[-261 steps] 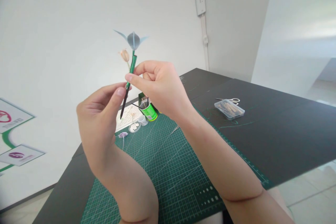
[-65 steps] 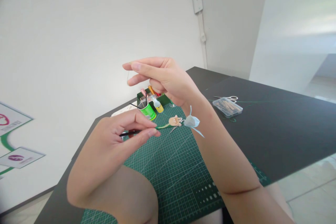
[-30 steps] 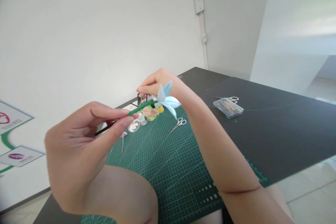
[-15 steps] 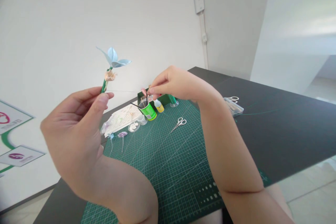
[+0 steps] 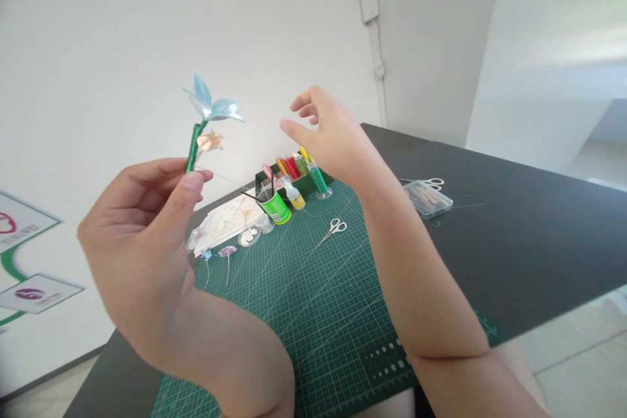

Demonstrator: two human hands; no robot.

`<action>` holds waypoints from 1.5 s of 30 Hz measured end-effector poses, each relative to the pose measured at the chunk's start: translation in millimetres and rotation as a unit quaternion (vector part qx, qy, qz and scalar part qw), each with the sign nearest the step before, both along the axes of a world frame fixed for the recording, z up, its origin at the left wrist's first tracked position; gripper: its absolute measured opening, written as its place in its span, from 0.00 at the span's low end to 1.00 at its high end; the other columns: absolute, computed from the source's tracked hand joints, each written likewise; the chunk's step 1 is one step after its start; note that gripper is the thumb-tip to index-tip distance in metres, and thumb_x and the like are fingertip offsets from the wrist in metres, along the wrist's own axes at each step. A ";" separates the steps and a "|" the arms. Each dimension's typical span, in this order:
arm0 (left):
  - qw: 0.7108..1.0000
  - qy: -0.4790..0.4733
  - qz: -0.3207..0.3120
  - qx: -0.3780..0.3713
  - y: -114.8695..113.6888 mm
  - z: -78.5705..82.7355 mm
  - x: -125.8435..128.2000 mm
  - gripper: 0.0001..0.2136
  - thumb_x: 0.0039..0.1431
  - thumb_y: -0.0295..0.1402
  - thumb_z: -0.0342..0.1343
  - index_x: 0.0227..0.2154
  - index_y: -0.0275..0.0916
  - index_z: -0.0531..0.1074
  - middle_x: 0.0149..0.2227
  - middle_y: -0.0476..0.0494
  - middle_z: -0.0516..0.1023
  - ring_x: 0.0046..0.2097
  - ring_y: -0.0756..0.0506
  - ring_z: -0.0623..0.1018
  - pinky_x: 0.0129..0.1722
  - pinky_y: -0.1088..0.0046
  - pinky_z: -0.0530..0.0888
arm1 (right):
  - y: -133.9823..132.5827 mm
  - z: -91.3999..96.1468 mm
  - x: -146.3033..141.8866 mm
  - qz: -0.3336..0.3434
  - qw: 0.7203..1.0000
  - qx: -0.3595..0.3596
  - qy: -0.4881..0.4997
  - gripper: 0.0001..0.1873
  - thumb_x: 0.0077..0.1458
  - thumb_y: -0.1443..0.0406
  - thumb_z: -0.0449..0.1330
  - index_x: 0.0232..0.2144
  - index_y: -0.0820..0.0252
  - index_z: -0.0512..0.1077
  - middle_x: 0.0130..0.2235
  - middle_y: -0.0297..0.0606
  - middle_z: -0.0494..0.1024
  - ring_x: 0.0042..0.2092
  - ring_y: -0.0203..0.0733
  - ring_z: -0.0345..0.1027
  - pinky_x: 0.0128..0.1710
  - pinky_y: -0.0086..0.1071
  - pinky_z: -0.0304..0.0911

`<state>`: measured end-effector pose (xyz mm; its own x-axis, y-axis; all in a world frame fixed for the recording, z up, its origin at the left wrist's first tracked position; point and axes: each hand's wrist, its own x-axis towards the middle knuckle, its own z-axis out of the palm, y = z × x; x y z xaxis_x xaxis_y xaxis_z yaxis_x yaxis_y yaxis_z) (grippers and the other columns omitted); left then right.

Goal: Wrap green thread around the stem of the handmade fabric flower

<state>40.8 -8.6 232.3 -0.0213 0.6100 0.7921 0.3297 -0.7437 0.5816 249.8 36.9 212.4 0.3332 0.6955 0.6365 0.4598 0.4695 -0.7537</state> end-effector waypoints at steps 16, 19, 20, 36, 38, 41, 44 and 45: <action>0.997 0.011 -0.072 -0.020 -0.2 -0.9 14.2 0.04 0.62 0.34 0.65 0.39 0.45 0.80 0.43 0.48 0.85 0.45 0.44 0.84 0.35 0.71 0.81 | -43.3 14.2 -51.6 0.367 0.930 -0.006 -0.008 0.14 0.62 0.57 0.64 0.31 0.60 0.71 0.29 0.32 0.70 0.30 0.33 0.64 0.27 0.31 0.57; 0.997 0.000 -0.071 -0.027 2.2 -1.5 12.5 0.05 0.62 0.34 0.65 0.41 0.46 0.81 0.41 0.49 0.85 0.41 0.45 0.84 0.33 0.72 0.80 | -42.3 13.5 -55.0 0.323 0.946 0.000 0.011 0.22 0.61 0.54 0.65 0.24 0.58 0.63 0.23 0.28 0.59 0.26 0.32 0.54 0.24 0.32 0.48; 0.997 -0.003 -0.069 -0.029 3.3 -1.8 12.2 0.05 0.62 0.34 0.65 0.41 0.46 0.80 0.40 0.49 0.85 0.40 0.46 0.84 0.33 0.72 0.80 | -41.5 13.2 -55.9 0.312 0.950 0.000 0.022 0.24 0.60 0.53 0.66 0.23 0.57 0.60 0.22 0.27 0.56 0.25 0.32 0.50 0.23 0.32 0.45; 1.000 0.004 0.015 -0.002 7.7 -4.8 20.3 0.05 0.65 0.38 0.61 0.42 0.46 0.77 0.41 0.48 0.84 0.45 0.43 0.84 0.35 0.68 0.81 | -35.0 5.5 -64.9 0.299 0.952 0.010 0.068 0.20 0.58 0.47 0.64 0.48 0.47 0.72 0.25 0.29 0.71 0.25 0.39 0.60 0.25 0.36 0.59; 1.000 0.003 0.018 0.010 8.4 -4.6 19.7 0.04 0.65 0.36 0.61 0.41 0.46 0.77 0.40 0.49 0.85 0.44 0.44 0.84 0.35 0.70 0.81 | -36.2 6.0 -64.4 0.273 0.959 0.016 0.071 0.16 0.60 0.50 0.62 0.47 0.48 0.73 0.25 0.30 0.72 0.25 0.39 0.60 0.25 0.36 0.59; 1.000 -0.009 0.014 0.017 9.4 -3.3 17.1 0.03 0.64 0.34 0.63 0.39 0.44 0.79 0.37 0.49 0.85 0.39 0.46 0.84 0.33 0.71 0.80 | -37.6 7.9 -62.4 0.235 0.970 0.007 0.061 0.11 0.61 0.55 0.61 0.42 0.51 0.75 0.21 0.29 0.66 0.23 0.38 0.56 0.24 0.35 0.55; 0.999 -0.005 0.035 0.018 11.7 -2.1 14.0 0.02 0.62 0.32 0.64 0.37 0.43 0.80 0.35 0.50 0.85 0.36 0.48 0.83 0.32 0.73 0.79 | -37.9 9.3 -59.6 0.202 0.978 0.001 0.043 0.07 0.61 0.58 0.61 0.35 0.54 0.76 0.18 0.26 0.56 0.21 0.34 0.48 0.24 0.33 0.49; 0.999 0.002 0.046 0.017 12.8 -2.1 13.0 0.02 0.61 0.31 0.64 0.37 0.43 0.80 0.34 0.50 0.85 0.35 0.48 0.83 0.32 0.73 0.79 | -37.9 9.6 -58.5 0.197 0.980 0.001 0.035 0.07 0.61 0.59 0.61 0.33 0.55 0.76 0.18 0.25 0.54 0.21 0.34 0.47 0.24 0.33 0.48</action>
